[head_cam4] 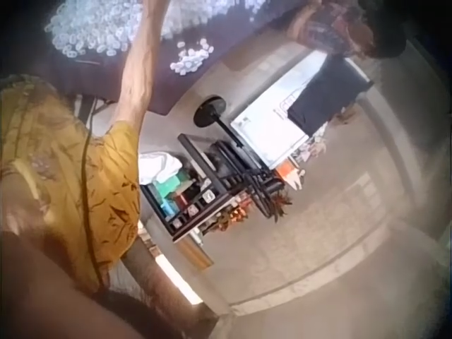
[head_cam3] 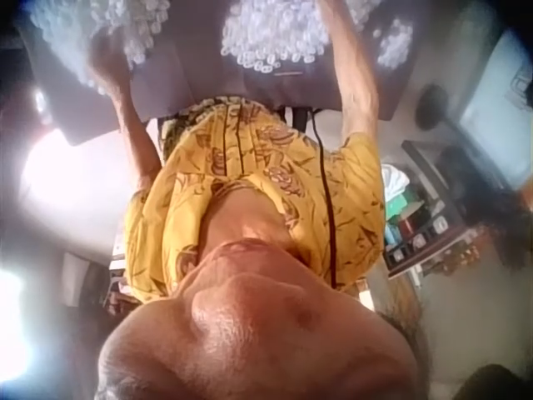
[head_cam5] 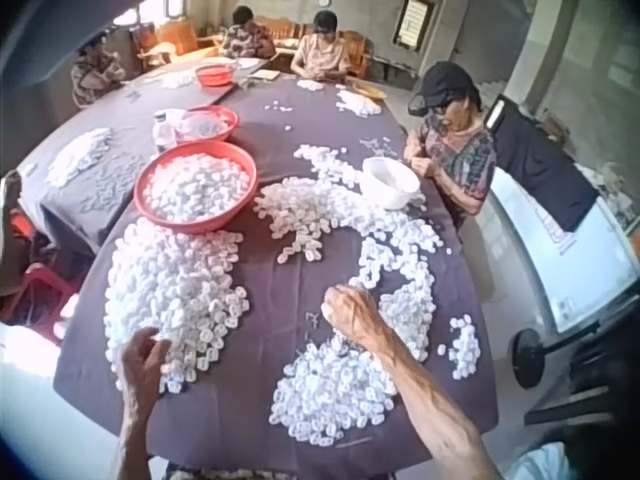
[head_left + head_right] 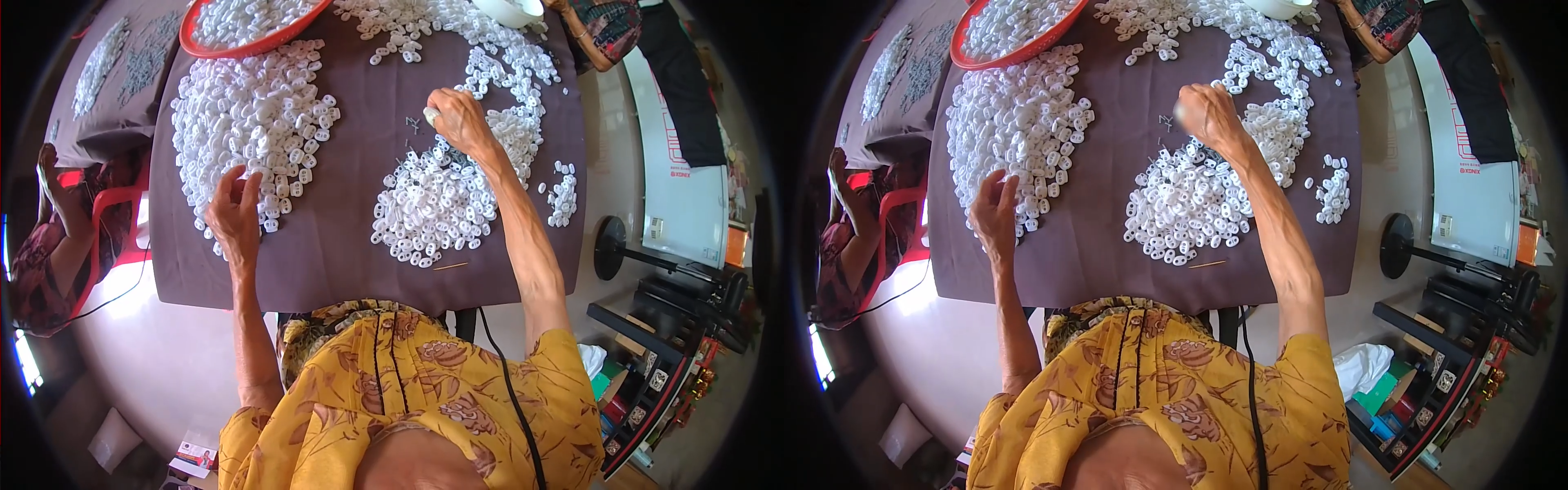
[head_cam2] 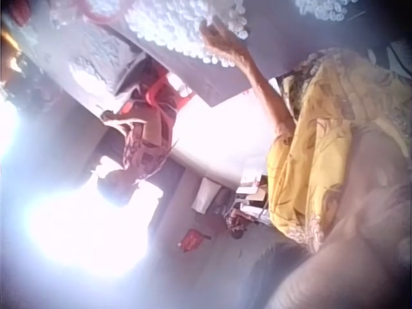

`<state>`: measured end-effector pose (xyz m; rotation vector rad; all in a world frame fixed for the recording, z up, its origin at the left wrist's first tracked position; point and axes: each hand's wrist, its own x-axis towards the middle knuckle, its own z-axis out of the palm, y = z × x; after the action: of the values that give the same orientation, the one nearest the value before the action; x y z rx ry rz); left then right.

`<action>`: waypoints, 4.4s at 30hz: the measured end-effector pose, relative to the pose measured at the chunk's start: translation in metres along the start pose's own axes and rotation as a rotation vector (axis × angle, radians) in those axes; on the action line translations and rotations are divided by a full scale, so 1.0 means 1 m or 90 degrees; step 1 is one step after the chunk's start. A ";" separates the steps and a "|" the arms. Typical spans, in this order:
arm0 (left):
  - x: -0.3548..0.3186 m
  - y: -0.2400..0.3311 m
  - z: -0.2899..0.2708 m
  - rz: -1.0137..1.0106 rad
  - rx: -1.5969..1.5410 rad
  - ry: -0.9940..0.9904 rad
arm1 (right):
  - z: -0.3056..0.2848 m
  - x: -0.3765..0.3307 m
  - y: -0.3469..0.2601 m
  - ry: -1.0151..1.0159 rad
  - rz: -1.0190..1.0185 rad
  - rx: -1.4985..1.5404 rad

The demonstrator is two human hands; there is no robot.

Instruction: The person assembles small white plastic decorative parts by linking them together with a needle.

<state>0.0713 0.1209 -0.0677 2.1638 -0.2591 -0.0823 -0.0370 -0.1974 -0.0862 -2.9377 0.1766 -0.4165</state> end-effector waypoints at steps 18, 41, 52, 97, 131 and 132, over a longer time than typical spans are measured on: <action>-0.066 0.064 0.047 -0.251 -0.473 -0.631 | -0.065 -0.077 -0.114 0.048 -0.127 0.336; -0.086 0.031 0.097 0.528 0.026 -0.290 | -0.018 -0.109 -0.084 0.078 -0.055 0.218; -0.049 0.039 0.105 0.436 0.085 -0.206 | -0.026 -0.106 -0.086 0.080 -0.035 0.301; -0.039 0.082 0.088 -0.277 -0.797 -0.499 | -0.048 -0.056 -0.103 0.231 0.050 0.469; -0.057 0.117 0.064 -0.182 -0.846 -0.404 | -0.098 -0.044 -0.106 0.122 0.189 0.768; -0.057 0.117 0.063 -0.184 -0.846 -0.402 | -0.100 -0.044 -0.108 0.125 0.177 0.746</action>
<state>-0.0119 0.0182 -0.0102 0.7810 -0.1570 -0.8494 -0.0973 -0.1006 0.0170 -1.6982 0.2474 -0.5211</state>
